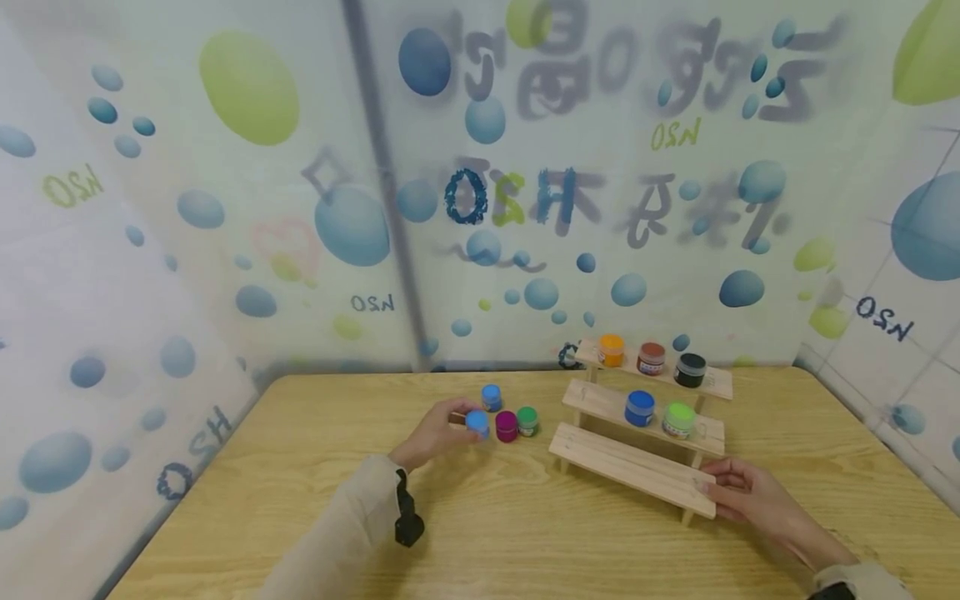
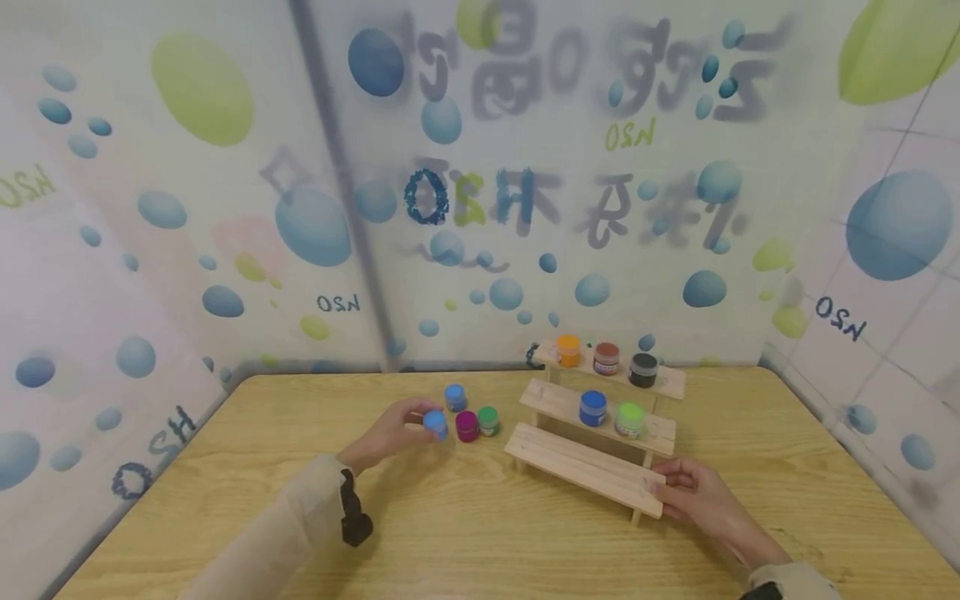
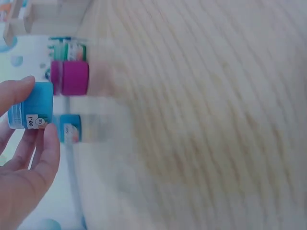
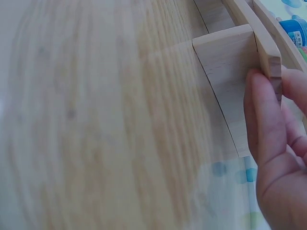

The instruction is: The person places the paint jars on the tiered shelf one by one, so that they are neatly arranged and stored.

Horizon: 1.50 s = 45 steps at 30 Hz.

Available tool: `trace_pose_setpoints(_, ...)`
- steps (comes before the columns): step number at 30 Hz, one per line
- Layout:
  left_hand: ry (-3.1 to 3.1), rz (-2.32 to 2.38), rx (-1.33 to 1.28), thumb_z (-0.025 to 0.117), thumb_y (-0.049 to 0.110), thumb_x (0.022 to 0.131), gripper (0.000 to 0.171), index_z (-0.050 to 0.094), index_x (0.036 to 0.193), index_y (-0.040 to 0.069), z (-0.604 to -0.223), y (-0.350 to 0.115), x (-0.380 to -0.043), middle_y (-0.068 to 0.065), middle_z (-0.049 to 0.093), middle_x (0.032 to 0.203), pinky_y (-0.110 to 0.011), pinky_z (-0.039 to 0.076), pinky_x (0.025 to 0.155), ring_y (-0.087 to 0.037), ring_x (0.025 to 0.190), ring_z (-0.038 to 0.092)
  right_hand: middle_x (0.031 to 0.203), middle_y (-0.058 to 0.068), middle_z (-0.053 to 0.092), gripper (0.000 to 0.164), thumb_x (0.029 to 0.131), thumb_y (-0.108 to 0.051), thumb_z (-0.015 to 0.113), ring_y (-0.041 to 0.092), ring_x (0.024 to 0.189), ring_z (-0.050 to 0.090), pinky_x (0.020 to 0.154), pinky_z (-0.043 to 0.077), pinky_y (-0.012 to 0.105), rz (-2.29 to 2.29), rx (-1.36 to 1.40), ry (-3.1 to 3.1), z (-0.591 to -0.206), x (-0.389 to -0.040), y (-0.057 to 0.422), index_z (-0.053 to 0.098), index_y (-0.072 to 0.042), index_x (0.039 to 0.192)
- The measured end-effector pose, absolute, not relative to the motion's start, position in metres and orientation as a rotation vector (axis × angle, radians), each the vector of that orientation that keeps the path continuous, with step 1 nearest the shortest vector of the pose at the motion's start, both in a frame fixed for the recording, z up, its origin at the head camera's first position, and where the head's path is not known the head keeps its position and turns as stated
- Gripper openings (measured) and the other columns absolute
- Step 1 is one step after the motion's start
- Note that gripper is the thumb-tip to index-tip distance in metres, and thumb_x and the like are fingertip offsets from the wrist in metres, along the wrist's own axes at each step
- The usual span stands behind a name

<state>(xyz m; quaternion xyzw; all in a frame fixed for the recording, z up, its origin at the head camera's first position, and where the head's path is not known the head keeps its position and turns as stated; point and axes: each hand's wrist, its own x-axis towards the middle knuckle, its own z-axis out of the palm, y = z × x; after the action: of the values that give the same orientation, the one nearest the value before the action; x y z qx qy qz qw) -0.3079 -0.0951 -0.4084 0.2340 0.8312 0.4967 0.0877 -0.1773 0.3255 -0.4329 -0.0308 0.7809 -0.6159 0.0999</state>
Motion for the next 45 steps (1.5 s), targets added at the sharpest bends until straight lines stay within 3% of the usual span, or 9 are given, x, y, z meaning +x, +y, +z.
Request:
trace_pose_setpoints(18,2.454,1.411,0.849,0.070,0.010,0.076,0.037,0.059,0.110,0.002,-0.383,-0.052,-0.282,-0.008,0.057,0.105,-0.033,0.046,0.077,-0.025,0.093,0.054,0.094,0.006,0.056,0.044,0.089,-0.013,0.054,0.007,0.083,0.057,0.071,0.050,0.027,-1.791,-0.113,2.330,-0.433,-0.177,0.326,0.037,0.021,0.112)
trace_pose_setpoints(26,2.414,1.356,0.950,0.070,0.010,0.076,0.041,0.057,0.113,0.001,-0.370,-0.022,-0.278,-0.007,0.058,0.102,-0.026,0.047,0.073,-0.021,0.091,0.056,0.093,0.005,0.056,0.045,0.088,-0.013,0.055,0.007,0.082,0.057,0.071,0.050,0.027,-1.798,-0.119,2.332,-0.433,-0.177,0.326,0.037,0.022,0.111)
trace_pose_setpoints(38,2.497,1.332,0.843,0.072,0.012,0.074,0.036,0.060,0.108,0.009,-0.364,0.028,-0.276,0.002,0.059,0.098,-0.022,0.045,0.074,-0.015,0.089,0.054,0.093,0.005,0.057,0.044,0.088,-0.013,0.054,0.007,0.082,0.057,0.070,0.050,0.028,-1.798,-0.107,2.326,-0.435,-0.178,0.327,0.038,0.020,0.112)
trace_pose_setpoints(45,2.544,1.357,0.842,0.072,0.010,0.073,0.039,0.059,0.111,0.007,-0.356,0.040,-0.283,-0.001,0.059,0.100,-0.022,0.044,0.074,-0.015,0.089,0.054,0.095,0.005,0.057,0.043,0.089,-0.013,0.054,0.007,0.083,0.057,0.070,0.050,0.028,-1.804,-0.095,2.313,-0.436,-0.179,0.328,0.039,0.019,0.112)
